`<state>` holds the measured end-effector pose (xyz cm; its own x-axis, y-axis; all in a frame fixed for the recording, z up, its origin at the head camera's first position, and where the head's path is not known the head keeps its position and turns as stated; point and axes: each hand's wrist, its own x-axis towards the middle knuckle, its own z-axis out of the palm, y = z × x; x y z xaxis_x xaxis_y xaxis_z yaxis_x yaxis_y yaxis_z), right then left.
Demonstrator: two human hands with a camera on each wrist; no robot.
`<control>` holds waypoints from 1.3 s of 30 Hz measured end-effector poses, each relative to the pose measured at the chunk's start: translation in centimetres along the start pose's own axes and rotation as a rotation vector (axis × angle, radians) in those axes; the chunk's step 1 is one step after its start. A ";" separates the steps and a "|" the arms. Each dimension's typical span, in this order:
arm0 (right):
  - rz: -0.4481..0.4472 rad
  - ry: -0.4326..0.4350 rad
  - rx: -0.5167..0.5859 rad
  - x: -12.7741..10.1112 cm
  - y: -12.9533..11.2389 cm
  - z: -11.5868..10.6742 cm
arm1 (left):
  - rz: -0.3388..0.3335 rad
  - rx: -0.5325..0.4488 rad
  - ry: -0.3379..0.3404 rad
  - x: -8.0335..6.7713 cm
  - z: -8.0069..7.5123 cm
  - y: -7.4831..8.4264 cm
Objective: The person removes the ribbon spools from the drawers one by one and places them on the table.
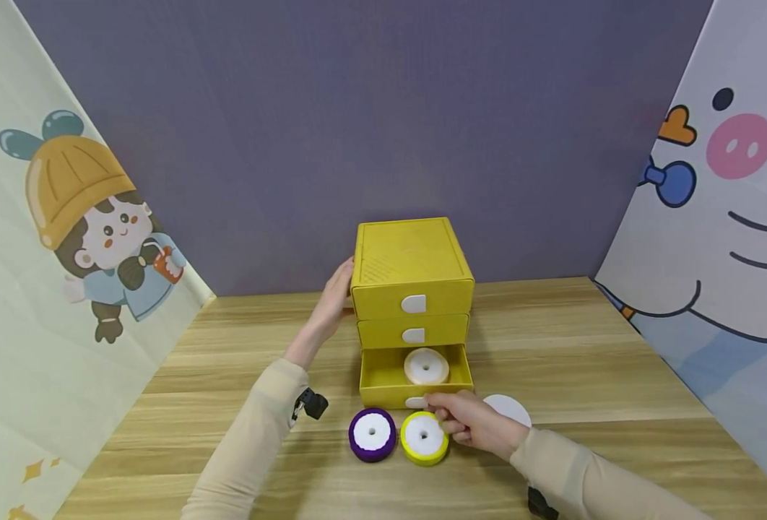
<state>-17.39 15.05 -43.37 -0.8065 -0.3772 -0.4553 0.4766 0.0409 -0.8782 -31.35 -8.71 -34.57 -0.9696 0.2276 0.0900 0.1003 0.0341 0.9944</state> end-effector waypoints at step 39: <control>-0.075 0.091 -0.241 -3.9 -0.7 0.0 | -0.013 0.025 -0.004 -0.2 -0.1 0.0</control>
<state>-14.60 16.55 -40.95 -0.8697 -0.3030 -0.3897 0.3265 0.2389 -0.9145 -31.21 -8.85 -34.62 -0.9699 0.2311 0.0765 0.0930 0.0616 0.9938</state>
